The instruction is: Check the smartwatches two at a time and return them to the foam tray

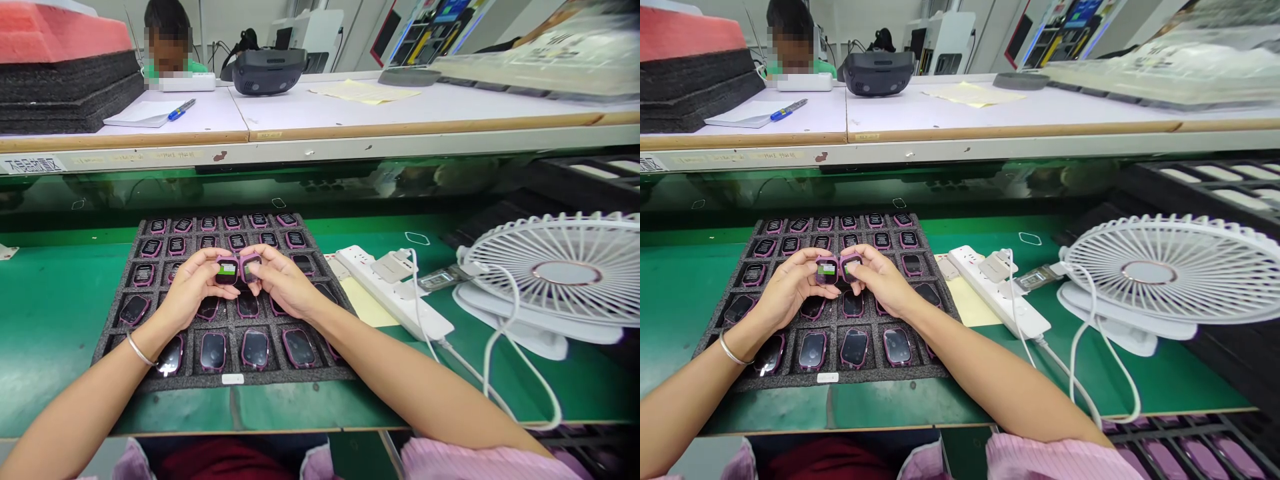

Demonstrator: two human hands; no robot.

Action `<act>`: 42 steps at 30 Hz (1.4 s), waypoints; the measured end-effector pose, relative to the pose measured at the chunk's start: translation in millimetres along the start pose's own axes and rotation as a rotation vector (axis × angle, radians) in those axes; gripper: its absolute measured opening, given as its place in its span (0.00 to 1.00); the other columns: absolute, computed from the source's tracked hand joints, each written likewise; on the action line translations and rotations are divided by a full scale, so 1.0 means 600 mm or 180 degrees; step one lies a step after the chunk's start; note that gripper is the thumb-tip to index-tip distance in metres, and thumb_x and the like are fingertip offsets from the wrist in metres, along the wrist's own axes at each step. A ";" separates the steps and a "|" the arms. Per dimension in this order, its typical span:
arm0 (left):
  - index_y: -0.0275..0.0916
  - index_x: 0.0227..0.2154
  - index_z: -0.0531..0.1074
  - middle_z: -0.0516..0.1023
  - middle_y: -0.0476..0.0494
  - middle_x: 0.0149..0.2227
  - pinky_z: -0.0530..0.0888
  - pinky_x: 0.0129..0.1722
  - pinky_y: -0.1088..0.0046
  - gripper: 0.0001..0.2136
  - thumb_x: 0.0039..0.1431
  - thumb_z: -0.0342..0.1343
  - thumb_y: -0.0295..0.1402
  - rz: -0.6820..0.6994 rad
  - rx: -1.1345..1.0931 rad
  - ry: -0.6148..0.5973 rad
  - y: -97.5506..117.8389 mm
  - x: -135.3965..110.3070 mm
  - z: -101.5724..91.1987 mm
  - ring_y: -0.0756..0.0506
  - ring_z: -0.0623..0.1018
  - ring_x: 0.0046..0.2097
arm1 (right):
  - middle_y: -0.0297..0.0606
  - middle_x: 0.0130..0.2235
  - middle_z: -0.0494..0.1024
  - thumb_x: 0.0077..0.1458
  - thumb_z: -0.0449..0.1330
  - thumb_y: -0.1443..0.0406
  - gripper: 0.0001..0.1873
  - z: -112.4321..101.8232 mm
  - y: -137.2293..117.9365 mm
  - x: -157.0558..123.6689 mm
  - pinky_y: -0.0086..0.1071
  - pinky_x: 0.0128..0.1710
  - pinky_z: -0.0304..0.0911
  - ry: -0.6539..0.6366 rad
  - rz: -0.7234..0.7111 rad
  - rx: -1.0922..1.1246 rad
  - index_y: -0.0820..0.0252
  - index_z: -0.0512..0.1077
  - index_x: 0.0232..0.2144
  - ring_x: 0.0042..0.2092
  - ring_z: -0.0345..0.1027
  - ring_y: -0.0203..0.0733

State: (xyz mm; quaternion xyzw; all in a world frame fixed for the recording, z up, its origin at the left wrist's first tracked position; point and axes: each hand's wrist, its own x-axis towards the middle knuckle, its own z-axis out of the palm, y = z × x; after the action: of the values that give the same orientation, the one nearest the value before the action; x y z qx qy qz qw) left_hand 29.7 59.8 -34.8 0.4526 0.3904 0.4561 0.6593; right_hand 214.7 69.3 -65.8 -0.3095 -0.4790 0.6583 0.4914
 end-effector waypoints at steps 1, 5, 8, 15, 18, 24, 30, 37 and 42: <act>0.37 0.42 0.72 0.78 0.49 0.33 0.82 0.31 0.67 0.14 0.52 0.60 0.34 0.0005 0.0002 0.0001 0.000 0.000 0.000 0.45 0.83 0.27 | 0.29 0.33 0.73 0.51 0.68 0.61 0.16 0.000 0.000 0.000 0.27 0.25 0.63 -0.0028 -0.0024 -0.0021 0.57 0.72 0.42 0.24 0.64 0.29; 0.37 0.41 0.72 0.78 0.50 0.34 0.82 0.31 0.67 0.14 0.50 0.60 0.33 0.0028 0.0033 0.0005 0.001 -0.001 -0.001 0.45 0.83 0.27 | 0.30 0.36 0.74 0.50 0.69 0.63 0.17 -0.001 0.000 -0.001 0.27 0.24 0.63 -0.0079 -0.0087 -0.0066 0.56 0.71 0.43 0.24 0.64 0.28; 0.37 0.41 0.72 0.77 0.50 0.33 0.82 0.31 0.67 0.14 0.49 0.60 0.32 0.0031 0.0072 -0.0001 0.002 -0.002 0.000 0.45 0.83 0.27 | 0.30 0.35 0.73 0.51 0.69 0.62 0.17 -0.001 0.002 -0.001 0.28 0.24 0.63 -0.0072 -0.0103 -0.0126 0.56 0.71 0.43 0.24 0.63 0.29; 0.37 0.42 0.72 0.77 0.51 0.34 0.82 0.31 0.68 0.15 0.49 0.59 0.31 0.0048 0.0144 -0.0010 0.002 -0.003 0.000 0.45 0.83 0.27 | 0.32 0.38 0.73 0.52 0.68 0.63 0.16 -0.001 0.001 -0.003 0.28 0.25 0.64 -0.0105 -0.0129 -0.0149 0.56 0.71 0.43 0.25 0.63 0.29; 0.37 0.41 0.71 0.77 0.51 0.35 0.82 0.31 0.69 0.15 0.49 0.60 0.31 0.0058 0.0192 0.0004 0.001 -0.002 -0.001 0.46 0.83 0.26 | 0.32 0.39 0.73 0.50 0.67 0.66 0.17 -0.001 -0.001 -0.004 0.28 0.26 0.64 -0.0144 -0.0124 -0.0118 0.56 0.71 0.43 0.25 0.64 0.28; 0.37 0.41 0.71 0.77 0.50 0.34 0.82 0.29 0.69 0.14 0.50 0.60 0.32 0.0082 0.0199 0.0012 0.001 -0.001 -0.003 0.46 0.82 0.26 | 0.31 0.36 0.75 0.50 0.66 0.66 0.17 -0.002 -0.002 -0.004 0.30 0.27 0.66 -0.0217 -0.0120 -0.0131 0.57 0.70 0.43 0.26 0.66 0.31; 0.37 0.41 0.71 0.77 0.50 0.34 0.82 0.29 0.71 0.15 0.49 0.61 0.31 0.0103 0.0171 0.0028 0.001 -0.003 -0.001 0.47 0.82 0.26 | 0.32 0.36 0.76 0.51 0.67 0.64 0.17 -0.003 -0.002 -0.004 0.31 0.28 0.67 -0.0225 -0.0033 -0.0055 0.56 0.71 0.44 0.26 0.69 0.33; 0.37 0.42 0.70 0.78 0.48 0.37 0.82 0.29 0.71 0.16 0.49 0.63 0.31 0.0118 0.0244 0.0102 0.000 -0.001 -0.001 0.48 0.82 0.26 | 0.32 0.37 0.76 0.54 0.67 0.62 0.17 -0.003 -0.001 -0.003 0.31 0.29 0.67 -0.0243 -0.0097 -0.0148 0.56 0.71 0.45 0.26 0.69 0.32; 0.37 0.43 0.70 0.77 0.50 0.35 0.82 0.31 0.70 0.17 0.49 0.62 0.31 0.0102 0.0177 0.0060 0.002 -0.003 -0.003 0.48 0.82 0.27 | 0.32 0.38 0.75 0.51 0.65 0.67 0.18 -0.002 -0.004 -0.005 0.31 0.31 0.67 -0.0247 -0.0059 -0.0128 0.56 0.70 0.46 0.27 0.69 0.32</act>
State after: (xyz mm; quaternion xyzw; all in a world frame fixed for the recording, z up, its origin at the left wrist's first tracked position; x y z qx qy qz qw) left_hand 27.3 58.5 -34.1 0.4726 0.4019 0.4598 0.6354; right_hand 217.6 66.9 -64.3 -0.2890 -0.5137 0.6555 0.4722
